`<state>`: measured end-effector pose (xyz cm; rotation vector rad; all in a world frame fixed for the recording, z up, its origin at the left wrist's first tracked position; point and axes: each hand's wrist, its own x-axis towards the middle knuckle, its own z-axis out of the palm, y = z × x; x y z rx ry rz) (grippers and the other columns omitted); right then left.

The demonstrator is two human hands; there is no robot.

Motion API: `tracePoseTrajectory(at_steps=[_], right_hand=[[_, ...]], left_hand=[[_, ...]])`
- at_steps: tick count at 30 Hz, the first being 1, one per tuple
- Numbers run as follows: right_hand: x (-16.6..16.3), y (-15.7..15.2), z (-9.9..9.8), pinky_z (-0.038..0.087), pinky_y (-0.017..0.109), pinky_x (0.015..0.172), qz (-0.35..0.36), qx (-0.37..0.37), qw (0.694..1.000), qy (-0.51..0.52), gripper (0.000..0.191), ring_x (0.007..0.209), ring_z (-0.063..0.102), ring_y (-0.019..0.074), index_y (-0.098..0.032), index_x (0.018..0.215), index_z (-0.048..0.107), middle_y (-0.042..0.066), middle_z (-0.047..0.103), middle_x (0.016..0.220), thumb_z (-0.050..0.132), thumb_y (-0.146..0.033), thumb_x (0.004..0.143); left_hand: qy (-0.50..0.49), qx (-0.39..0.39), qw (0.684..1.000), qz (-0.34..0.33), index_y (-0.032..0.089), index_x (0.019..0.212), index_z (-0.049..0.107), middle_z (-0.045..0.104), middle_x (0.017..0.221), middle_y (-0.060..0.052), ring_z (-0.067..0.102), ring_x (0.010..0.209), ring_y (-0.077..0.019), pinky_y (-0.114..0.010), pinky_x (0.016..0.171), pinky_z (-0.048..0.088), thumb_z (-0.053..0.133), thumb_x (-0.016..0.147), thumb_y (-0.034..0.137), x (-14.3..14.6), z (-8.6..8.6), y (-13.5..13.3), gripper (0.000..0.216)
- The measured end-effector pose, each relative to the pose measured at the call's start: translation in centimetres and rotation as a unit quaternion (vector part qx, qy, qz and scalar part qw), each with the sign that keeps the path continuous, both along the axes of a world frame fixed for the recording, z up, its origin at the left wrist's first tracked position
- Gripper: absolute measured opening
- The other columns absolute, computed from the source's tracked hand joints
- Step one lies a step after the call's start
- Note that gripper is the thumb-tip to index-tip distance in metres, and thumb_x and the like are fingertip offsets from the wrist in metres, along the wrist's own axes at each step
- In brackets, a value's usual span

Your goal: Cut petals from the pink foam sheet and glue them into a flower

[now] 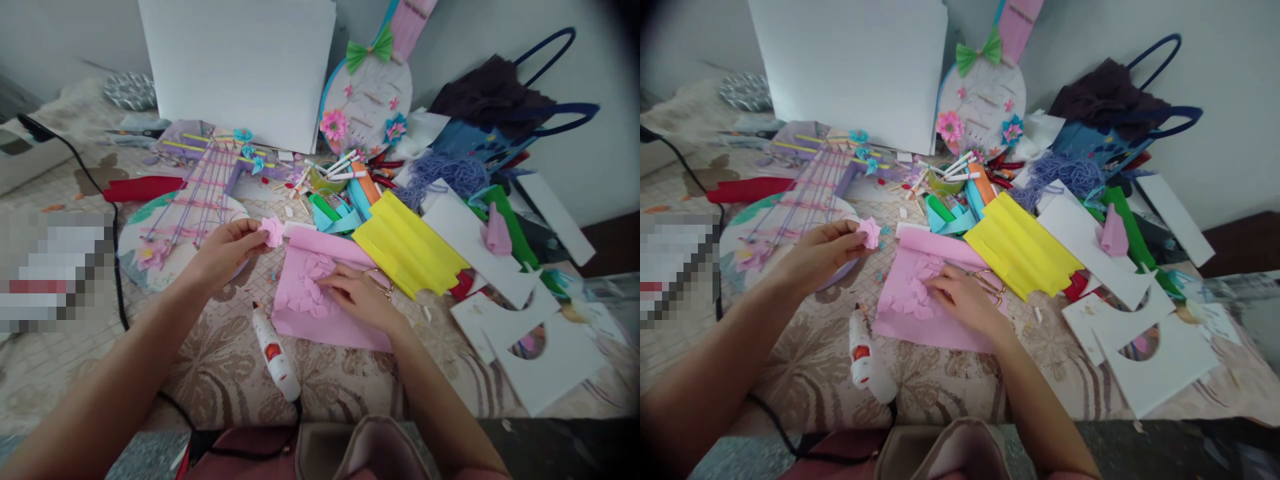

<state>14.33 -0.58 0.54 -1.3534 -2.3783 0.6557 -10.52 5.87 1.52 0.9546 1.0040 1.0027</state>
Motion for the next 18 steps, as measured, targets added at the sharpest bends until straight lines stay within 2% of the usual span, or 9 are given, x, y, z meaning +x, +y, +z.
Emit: tracePoseTrajectory(at_steps=[2,4,6,8,11,16,18], right_hand=[[0.3,0.1,0.2,0.044,0.027,0.069,0.002,-0.006,0.999,0.044,0.024,0.079,0.056,0.0154,-0.021,0.099,0.064,0.004,0.058,0.087,0.047,-0.012,0.084],[0.8,0.3,0.2,0.043,0.027,0.067,-0.053,0.021,0.996,0.065,0.023,0.075,0.056,0.0151,-0.021,0.097,0.063,0.003,0.057,0.084,0.046,-0.012,0.085],[1.0,0.5,-0.1,0.043,0.028,0.068,-0.101,0.048,0.992,0.050,0.024,0.075,0.056,0.0164,-0.021,0.099,0.063,0.004,0.056,0.083,0.045,-0.011,0.084],[0.8,0.5,-0.6,0.043,0.031,0.070,-0.110,0.055,0.992,0.011,0.028,0.078,0.056,0.0183,-0.021,0.104,0.062,0.006,0.056,0.087,0.046,-0.011,0.083],[0.1,0.4,-1.0,0.043,0.033,0.071,-0.082,0.045,0.995,-0.027,0.033,0.079,0.055,0.0195,-0.023,0.110,0.060,0.007,0.054,0.091,0.045,-0.011,0.083],[-0.5,-0.2,-0.2,0.043,0.029,0.066,-0.021,0.021,0.997,0.067,0.032,0.076,0.053,0.0159,-0.024,0.107,0.061,0.004,0.052,0.087,0.044,-0.010,0.084],[-0.5,-0.4,0.3,0.042,0.027,0.065,0.015,0.000,0.997,0.075,0.031,0.074,0.052,0.0148,-0.023,0.107,0.061,0.003,0.052,0.086,0.045,-0.011,0.084]], left_hand=[[0.006,-0.001,1.000,0.002,0.018,0.070,0.059,0.062,0.074,-0.001,0.059,0.070,-0.0129,-0.024,0.066,0.048,0.067,0.066,0.023,0.0,-0.2,0.0,0.011],[0.007,-0.001,1.000,0.000,0.018,0.070,0.059,0.062,0.075,-0.002,0.060,0.071,-0.0137,-0.025,0.067,0.048,0.067,0.066,0.023,0.0,-0.4,0.0,0.011],[0.001,0.000,1.000,-0.006,0.019,0.070,0.059,0.062,0.075,-0.001,0.060,0.072,-0.0135,-0.024,0.068,0.048,0.067,0.066,0.024,0.0,-0.5,0.0,0.011],[0.002,0.001,1.000,-0.009,0.019,0.071,0.060,0.062,0.075,-0.002,0.060,0.072,-0.0141,-0.025,0.069,0.048,0.067,0.066,0.025,0.1,-0.6,0.0,0.011],[0.017,0.003,1.000,-0.003,0.020,0.071,0.060,0.062,0.075,-0.003,0.060,0.074,-0.0162,-0.026,0.068,0.049,0.067,0.066,0.026,0.1,-0.7,0.0,0.011],[0.011,0.000,1.000,-0.005,0.019,0.071,0.059,0.061,0.073,-0.001,0.060,0.069,-0.0131,-0.025,0.069,0.048,0.067,0.066,0.025,0.1,-0.9,0.0,0.011],[0.004,-0.004,1.000,-0.011,0.018,0.071,0.058,0.061,0.073,0.000,0.059,0.068,-0.0103,-0.024,0.070,0.047,0.067,0.068,0.024,0.1,-1.0,0.0,0.011]])
